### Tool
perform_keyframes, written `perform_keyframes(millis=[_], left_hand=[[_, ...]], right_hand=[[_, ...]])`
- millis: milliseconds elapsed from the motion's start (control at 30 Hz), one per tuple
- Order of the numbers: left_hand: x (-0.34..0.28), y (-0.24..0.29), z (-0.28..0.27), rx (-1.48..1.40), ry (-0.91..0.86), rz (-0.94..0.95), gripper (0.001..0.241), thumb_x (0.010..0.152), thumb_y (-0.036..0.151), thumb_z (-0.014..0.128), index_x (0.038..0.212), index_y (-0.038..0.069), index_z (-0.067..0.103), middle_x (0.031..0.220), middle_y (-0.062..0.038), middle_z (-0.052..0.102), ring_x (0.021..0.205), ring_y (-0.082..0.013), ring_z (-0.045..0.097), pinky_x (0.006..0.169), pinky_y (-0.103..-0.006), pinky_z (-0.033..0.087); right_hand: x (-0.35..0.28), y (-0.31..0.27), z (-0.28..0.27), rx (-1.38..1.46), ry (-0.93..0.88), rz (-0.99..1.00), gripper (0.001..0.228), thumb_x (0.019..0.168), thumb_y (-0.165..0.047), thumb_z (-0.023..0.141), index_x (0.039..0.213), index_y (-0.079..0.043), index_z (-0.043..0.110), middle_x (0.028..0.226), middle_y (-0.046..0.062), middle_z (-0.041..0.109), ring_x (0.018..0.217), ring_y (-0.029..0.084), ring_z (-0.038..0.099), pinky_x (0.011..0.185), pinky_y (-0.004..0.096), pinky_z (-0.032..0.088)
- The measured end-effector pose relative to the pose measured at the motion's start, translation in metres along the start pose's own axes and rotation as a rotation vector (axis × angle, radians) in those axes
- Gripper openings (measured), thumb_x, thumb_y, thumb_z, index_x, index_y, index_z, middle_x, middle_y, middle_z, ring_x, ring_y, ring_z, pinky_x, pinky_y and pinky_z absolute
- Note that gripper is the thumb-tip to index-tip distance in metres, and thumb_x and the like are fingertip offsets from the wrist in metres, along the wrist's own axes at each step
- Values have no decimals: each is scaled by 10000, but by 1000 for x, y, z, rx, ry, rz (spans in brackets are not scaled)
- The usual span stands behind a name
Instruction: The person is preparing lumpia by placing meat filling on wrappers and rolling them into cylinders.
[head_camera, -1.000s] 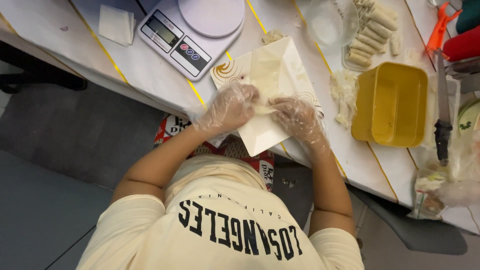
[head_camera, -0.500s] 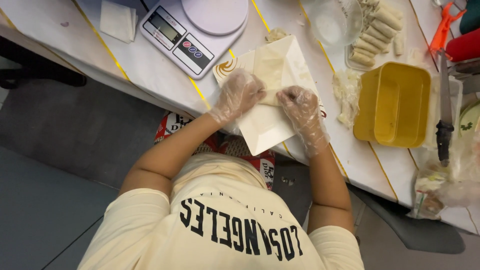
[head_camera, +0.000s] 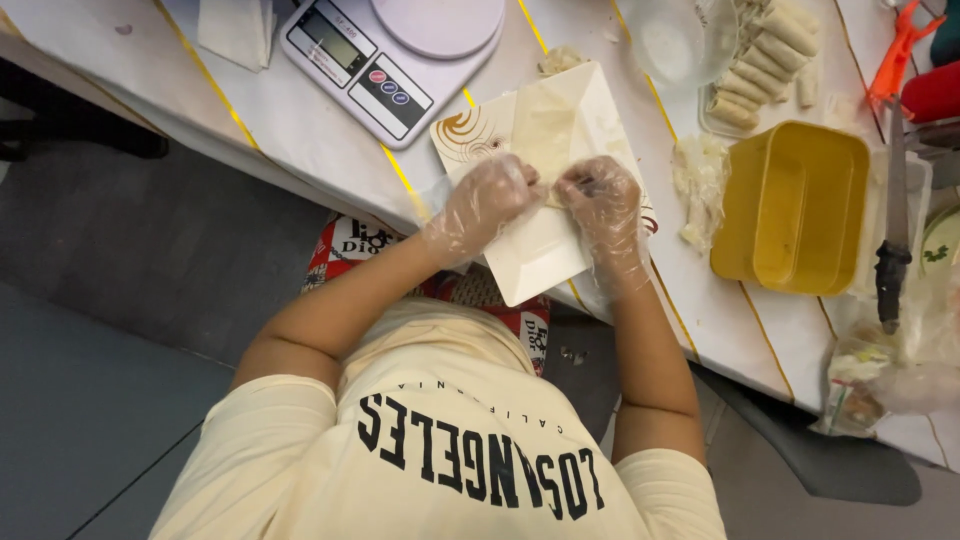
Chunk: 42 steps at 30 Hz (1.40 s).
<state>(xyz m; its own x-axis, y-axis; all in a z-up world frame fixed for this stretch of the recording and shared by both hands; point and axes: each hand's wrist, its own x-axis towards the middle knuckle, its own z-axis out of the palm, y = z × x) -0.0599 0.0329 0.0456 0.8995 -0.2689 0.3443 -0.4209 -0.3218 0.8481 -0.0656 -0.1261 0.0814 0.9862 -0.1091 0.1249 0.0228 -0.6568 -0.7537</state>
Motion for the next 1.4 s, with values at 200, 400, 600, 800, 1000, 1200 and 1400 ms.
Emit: perform_keyframes(millis=[200, 400, 600, 800, 1000, 1200, 1400], left_hand=[[0, -2, 3, -155, -37, -97, 157, 789, 241, 548, 723, 99, 558, 678, -104, 586, 725, -257, 575, 657, -356, 455], [7, -35, 22, -1172, -127, -12, 64, 791, 95, 568, 846, 70, 549, 815, -49, 533, 752, -134, 540, 678, -210, 459], [18, -34, 13, 627, 119, 487, 102, 731, 184, 568, 644, 192, 516, 638, 26, 476, 722, -182, 487, 568, -308, 402], [14, -35, 2, 632, 81, 515, 122, 735, 194, 562, 636, 224, 497, 687, 35, 471, 782, -196, 459, 640, -340, 354], [7, -25, -15, 521, 53, 467, 154, 785, 201, 556, 636, 179, 525, 688, -6, 509, 772, -207, 485, 662, -339, 354], [19, -35, 0, 595, 29, 461, 185, 797, 323, 521, 638, 231, 500, 693, 37, 482, 758, -173, 452, 643, -338, 327], [12, -50, 6, 577, 34, 434, 189, 811, 339, 515, 665, 220, 524, 712, 18, 506, 777, -190, 457, 647, -349, 331]], right_hand=[[8, 14, -5, -127, 229, -598, 210, 672, -73, 769, 832, -34, 639, 689, 53, 553, 790, 248, 561, 505, 266, 487], [-2, 27, 6, -446, 81, -754, 156, 643, -141, 759, 668, -147, 605, 673, -4, 602, 646, 162, 579, 575, 254, 449], [9, 28, 0, -378, -113, -448, 48, 700, -138, 694, 709, -138, 648, 733, 39, 608, 701, 235, 587, 622, 310, 478], [12, 3, -1, -301, -115, -393, 60, 703, -114, 699, 756, -127, 675, 833, 91, 586, 748, 288, 577, 680, 340, 489], [11, -1, -2, -388, 12, -777, 141, 682, -172, 742, 775, -134, 643, 781, 53, 605, 702, 226, 584, 648, 317, 458], [20, 11, 2, -438, -46, -815, 88, 693, -130, 695, 753, -154, 636, 731, 32, 590, 666, 216, 587, 666, 332, 470], [25, 10, 5, -504, -184, -613, 87, 678, -120, 683, 753, -114, 639, 680, 60, 580, 661, 259, 579, 716, 367, 468]])
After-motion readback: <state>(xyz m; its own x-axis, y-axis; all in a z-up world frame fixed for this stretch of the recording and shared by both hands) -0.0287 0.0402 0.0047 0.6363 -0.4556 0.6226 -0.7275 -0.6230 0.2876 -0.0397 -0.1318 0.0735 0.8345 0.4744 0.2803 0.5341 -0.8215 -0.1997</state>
